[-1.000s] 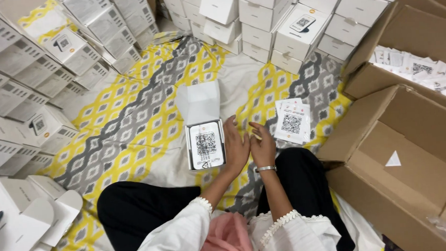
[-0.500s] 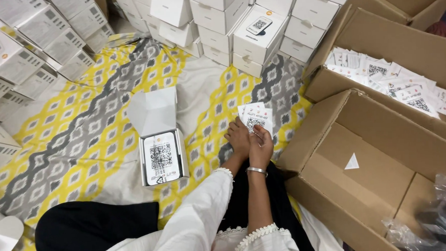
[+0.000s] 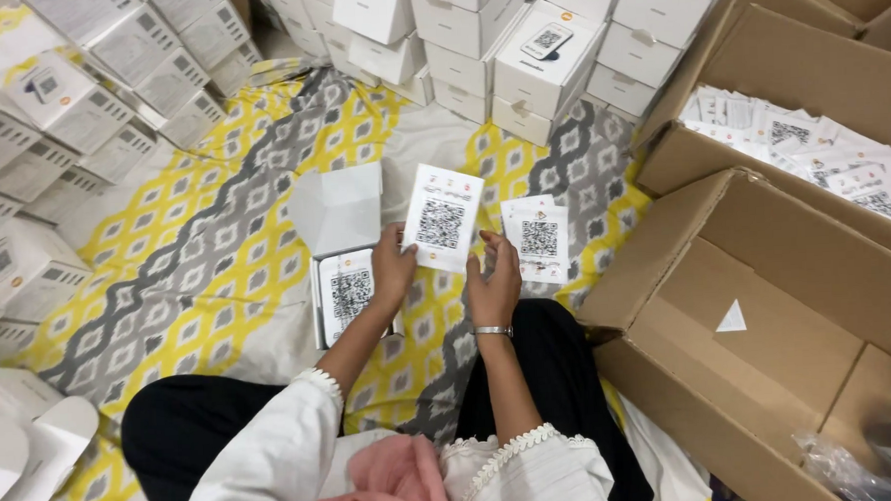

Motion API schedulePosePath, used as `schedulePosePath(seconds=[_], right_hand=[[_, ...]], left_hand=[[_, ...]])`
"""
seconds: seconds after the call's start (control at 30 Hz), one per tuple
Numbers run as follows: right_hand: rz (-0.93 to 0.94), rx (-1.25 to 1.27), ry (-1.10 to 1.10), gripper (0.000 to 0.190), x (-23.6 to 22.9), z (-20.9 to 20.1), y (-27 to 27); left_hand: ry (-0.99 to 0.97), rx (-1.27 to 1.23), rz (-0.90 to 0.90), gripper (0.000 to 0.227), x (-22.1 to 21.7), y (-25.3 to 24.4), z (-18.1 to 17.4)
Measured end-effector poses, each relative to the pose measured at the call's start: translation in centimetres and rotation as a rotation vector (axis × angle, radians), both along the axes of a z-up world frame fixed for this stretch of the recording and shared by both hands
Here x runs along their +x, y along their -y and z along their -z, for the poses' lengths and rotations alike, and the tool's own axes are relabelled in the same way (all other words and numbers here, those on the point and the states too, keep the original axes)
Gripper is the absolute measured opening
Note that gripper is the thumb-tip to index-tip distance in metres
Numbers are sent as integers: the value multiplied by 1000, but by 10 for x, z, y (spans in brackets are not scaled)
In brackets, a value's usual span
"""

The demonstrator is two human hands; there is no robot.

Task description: The person packs electronic devices and power adapters into branded white boxes.

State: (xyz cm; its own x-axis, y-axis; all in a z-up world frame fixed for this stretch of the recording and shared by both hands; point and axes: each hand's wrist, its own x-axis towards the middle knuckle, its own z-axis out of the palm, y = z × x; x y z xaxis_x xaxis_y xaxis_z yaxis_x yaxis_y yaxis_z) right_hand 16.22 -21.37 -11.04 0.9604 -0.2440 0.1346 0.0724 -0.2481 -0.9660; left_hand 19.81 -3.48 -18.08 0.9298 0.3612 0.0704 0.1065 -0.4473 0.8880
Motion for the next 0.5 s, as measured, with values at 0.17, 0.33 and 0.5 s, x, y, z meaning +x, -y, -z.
schedulePosePath(seconds=[0.17, 0.33, 0.5], right_hand=[[-227, -236, 141, 54, -27, -8, -51], [-482, -403, 213, 71, -64, -16, -89], [-726, -664, 215, 65, -81, 8, -104]], left_hand=[[-97, -104, -223, 38, -70, -90, -13], [-152, -173, -297, 46, -129, -116, 21], [-279, 100, -250, 38, -151, -107, 6]])
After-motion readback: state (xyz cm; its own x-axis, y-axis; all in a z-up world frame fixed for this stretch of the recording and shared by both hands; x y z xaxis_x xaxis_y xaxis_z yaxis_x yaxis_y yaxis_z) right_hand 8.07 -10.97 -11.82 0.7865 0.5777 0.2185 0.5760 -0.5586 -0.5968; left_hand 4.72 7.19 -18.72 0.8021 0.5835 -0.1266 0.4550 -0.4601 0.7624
